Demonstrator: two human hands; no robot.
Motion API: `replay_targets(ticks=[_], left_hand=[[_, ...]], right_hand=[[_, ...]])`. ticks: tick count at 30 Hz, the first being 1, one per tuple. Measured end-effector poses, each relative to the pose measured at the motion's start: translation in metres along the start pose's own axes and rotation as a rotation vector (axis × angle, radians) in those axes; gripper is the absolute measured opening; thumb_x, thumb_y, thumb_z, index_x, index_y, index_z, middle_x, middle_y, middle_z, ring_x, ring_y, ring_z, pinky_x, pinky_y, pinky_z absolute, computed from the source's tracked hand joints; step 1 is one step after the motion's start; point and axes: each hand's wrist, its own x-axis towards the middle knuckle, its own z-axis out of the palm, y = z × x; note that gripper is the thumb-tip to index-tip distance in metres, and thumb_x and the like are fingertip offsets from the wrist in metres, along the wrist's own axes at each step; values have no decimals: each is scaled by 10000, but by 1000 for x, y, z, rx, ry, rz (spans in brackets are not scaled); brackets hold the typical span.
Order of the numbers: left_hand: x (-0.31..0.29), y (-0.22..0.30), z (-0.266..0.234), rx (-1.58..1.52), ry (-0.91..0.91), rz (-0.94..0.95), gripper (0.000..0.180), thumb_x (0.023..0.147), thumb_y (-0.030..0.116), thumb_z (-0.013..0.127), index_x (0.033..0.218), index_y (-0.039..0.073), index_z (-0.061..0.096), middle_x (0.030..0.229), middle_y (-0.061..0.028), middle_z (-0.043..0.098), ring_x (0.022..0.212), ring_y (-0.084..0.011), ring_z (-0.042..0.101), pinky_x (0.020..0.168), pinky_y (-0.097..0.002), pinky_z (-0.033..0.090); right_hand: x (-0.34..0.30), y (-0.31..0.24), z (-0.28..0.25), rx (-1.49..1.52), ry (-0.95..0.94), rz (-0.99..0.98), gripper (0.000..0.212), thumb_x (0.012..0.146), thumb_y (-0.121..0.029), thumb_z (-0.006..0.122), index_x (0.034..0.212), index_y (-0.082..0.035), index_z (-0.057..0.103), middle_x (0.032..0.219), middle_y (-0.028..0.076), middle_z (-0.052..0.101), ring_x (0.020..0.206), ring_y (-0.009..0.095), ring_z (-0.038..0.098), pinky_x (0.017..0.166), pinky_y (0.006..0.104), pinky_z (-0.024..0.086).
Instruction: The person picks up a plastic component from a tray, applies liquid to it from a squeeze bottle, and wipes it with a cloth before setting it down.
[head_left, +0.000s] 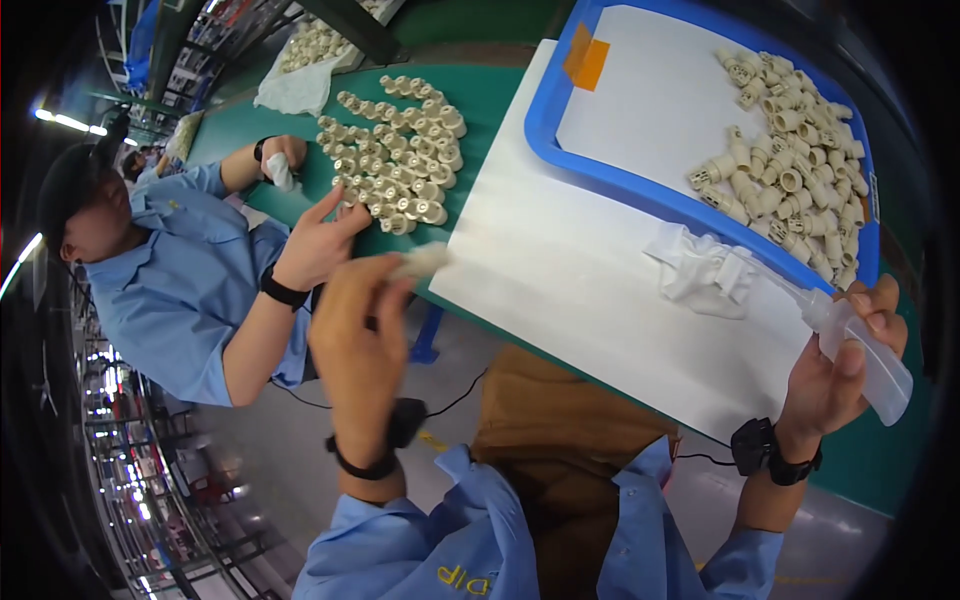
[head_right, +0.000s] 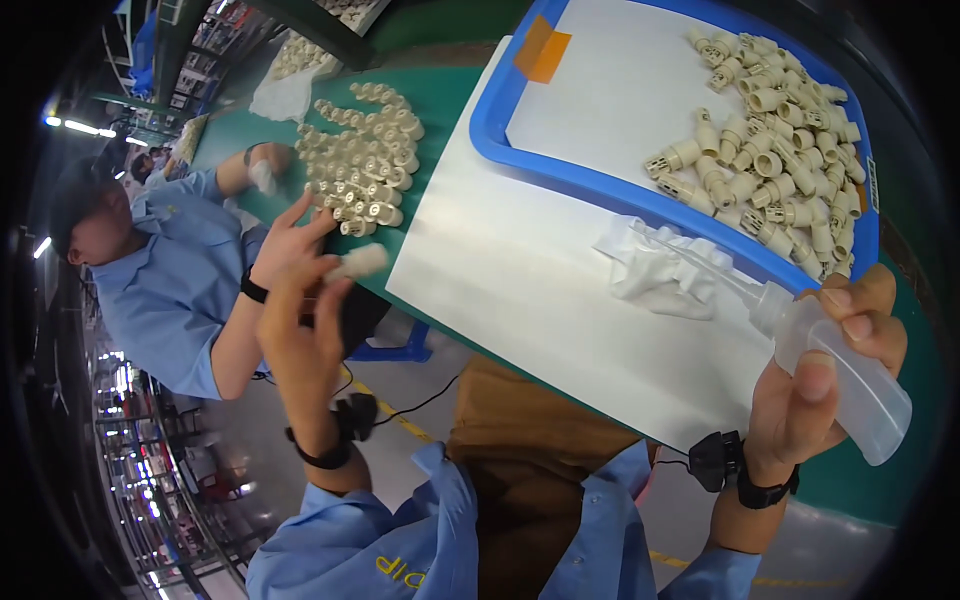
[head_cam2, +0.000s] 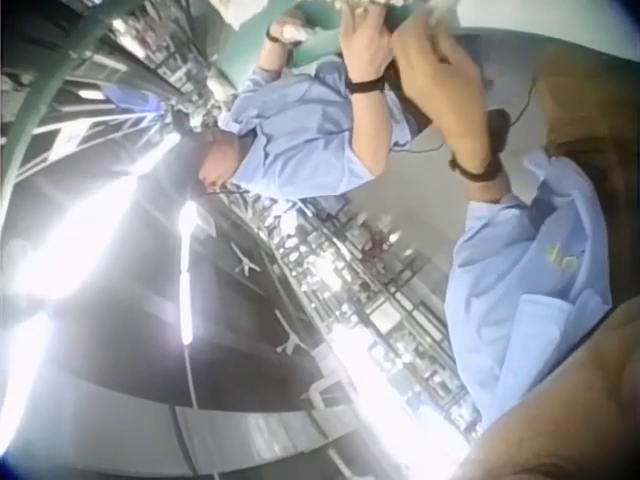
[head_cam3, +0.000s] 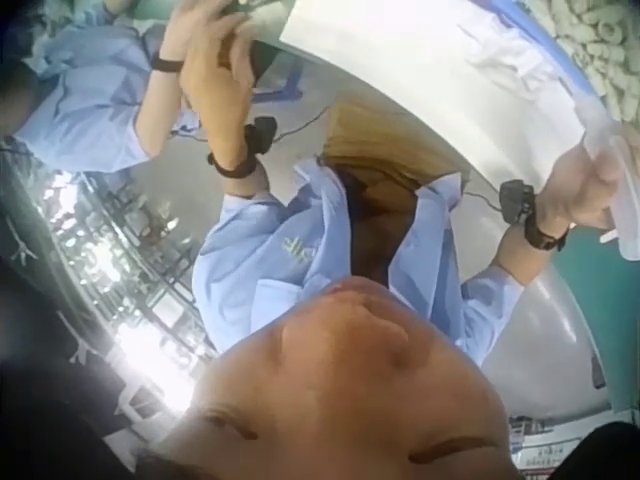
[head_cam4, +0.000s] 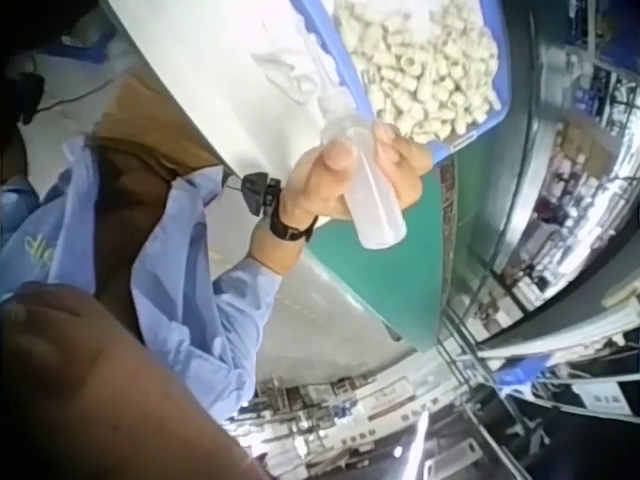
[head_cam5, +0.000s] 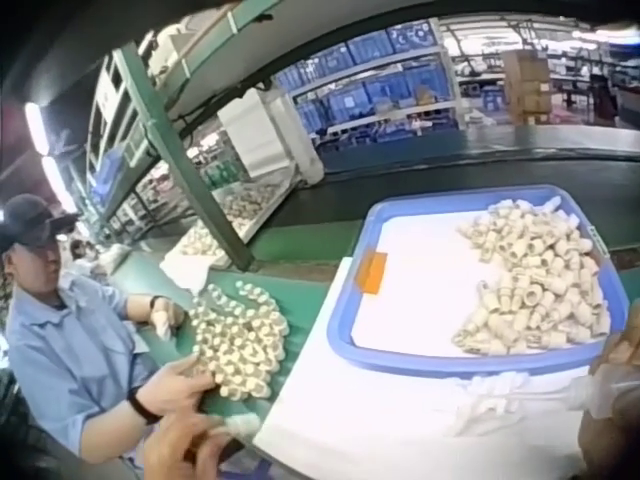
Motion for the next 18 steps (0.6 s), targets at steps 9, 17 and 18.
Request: replay_targets(ticks=[9,17,18], left_hand=[[23,-60,-6,441,-181,143,159,736,36,574,894,54,577,899,-77,602,788,-266,584,635,-312,470],[29,-50,-4,399,-168,208,195,726,14,599,919,39,594,954,-110,599,728,-252,589,608,-299,462],[30,-42,-3,428,-163,173,199,720,16,612,917,35,596,945,-107,602,695,-236,585,590,-290,459]], right_hand=[[5,3,16,-105,27,-17,332,733,-234,625,978,-63,479,939,101,463,889,163,434,802,280,337],[11,2,13,-163,40,-80,322,743,-207,608,990,-49,476,953,112,481,864,156,431,771,275,340],[13,2,13,-182,51,-113,316,749,-198,602,996,-46,476,955,113,485,846,150,437,741,266,354]])
